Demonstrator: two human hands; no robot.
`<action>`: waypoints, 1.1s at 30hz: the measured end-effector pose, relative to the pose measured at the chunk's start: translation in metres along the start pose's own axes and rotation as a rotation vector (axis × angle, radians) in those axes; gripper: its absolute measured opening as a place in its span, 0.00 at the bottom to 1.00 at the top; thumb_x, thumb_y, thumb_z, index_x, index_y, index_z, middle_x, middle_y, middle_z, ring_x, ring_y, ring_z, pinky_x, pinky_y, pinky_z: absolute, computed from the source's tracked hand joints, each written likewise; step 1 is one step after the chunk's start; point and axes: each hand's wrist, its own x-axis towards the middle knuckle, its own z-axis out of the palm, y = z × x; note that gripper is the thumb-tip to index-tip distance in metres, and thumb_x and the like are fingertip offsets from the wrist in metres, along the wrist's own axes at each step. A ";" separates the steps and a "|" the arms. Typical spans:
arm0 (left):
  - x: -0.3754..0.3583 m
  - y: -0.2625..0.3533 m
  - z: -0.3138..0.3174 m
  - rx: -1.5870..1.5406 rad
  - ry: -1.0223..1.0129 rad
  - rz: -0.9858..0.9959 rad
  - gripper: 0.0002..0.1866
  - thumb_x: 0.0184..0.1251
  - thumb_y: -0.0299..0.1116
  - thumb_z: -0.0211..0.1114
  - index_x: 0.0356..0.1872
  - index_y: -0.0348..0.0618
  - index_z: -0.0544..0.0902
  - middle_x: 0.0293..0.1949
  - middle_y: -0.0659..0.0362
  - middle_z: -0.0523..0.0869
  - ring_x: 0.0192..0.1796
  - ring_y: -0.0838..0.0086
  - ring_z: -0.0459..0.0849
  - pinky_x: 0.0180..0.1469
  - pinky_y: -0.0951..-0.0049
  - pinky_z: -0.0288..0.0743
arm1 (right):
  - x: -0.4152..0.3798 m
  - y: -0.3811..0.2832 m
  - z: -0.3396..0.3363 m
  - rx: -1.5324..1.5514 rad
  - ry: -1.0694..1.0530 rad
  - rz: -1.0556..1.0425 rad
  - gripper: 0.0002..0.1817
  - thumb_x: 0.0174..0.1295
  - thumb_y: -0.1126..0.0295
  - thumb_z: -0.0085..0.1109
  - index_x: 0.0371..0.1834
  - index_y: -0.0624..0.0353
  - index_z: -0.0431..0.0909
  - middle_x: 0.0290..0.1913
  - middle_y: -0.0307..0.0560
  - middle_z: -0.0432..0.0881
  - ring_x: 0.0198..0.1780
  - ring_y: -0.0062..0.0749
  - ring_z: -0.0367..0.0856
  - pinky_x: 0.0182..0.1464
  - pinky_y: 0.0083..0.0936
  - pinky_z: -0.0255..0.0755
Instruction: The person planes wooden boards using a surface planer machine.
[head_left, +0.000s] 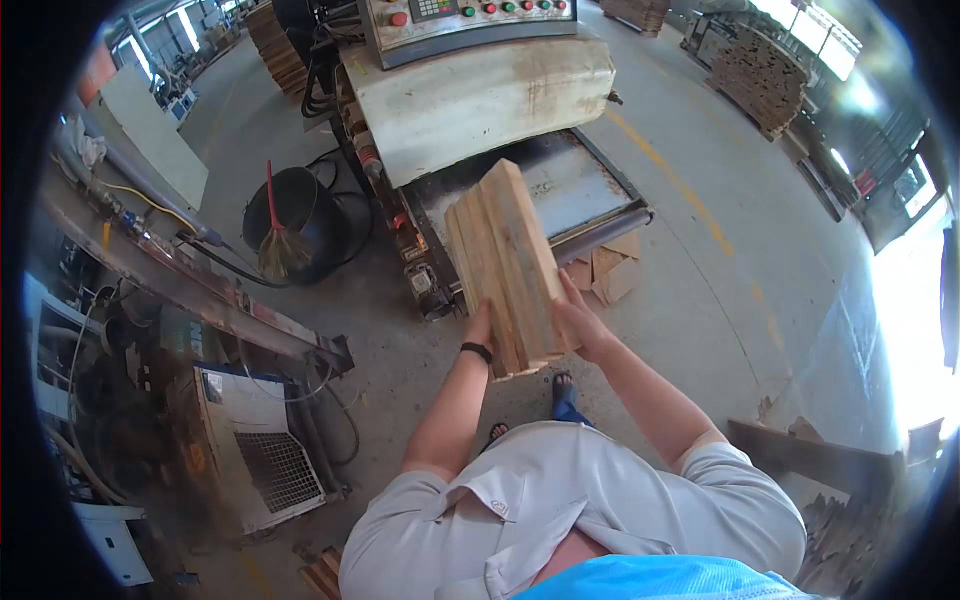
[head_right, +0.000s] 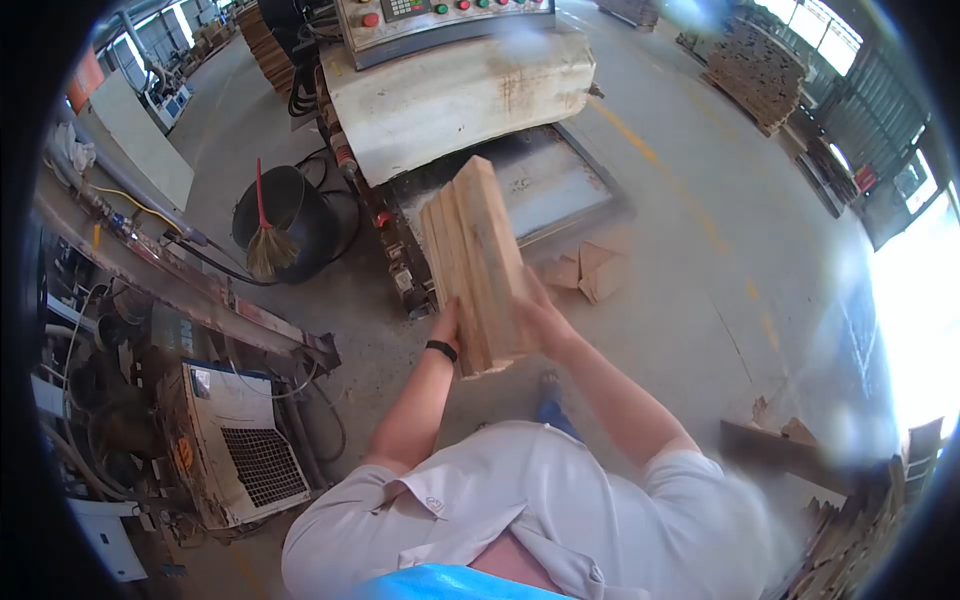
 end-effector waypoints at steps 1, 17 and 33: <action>0.018 0.001 -0.001 -0.002 0.012 -0.005 0.39 0.68 0.59 0.57 0.68 0.37 0.69 0.66 0.44 0.74 0.66 0.57 0.76 0.65 0.57 0.71 | 0.002 -0.012 0.002 0.096 0.034 0.069 0.36 0.75 0.58 0.47 0.82 0.33 0.40 0.79 0.40 0.53 0.75 0.35 0.58 0.71 0.37 0.60; 0.106 0.066 0.129 1.091 0.531 -0.015 0.44 0.55 0.53 0.69 0.67 0.36 0.64 0.65 0.39 0.68 0.69 0.43 0.66 0.69 0.48 0.63 | 0.206 -0.005 -0.192 -0.603 0.288 0.096 0.31 0.74 0.46 0.44 0.73 0.52 0.66 0.73 0.52 0.64 0.74 0.45 0.62 0.72 0.34 0.60; 0.134 0.068 0.153 0.363 0.060 0.230 0.28 0.69 0.32 0.63 0.66 0.32 0.67 0.61 0.50 0.78 0.65 0.68 0.74 0.67 0.68 0.66 | 0.170 -0.040 -0.164 -1.720 -0.097 -0.288 0.51 0.46 0.33 0.65 0.76 0.35 0.62 0.81 0.52 0.44 0.80 0.65 0.30 0.71 0.75 0.21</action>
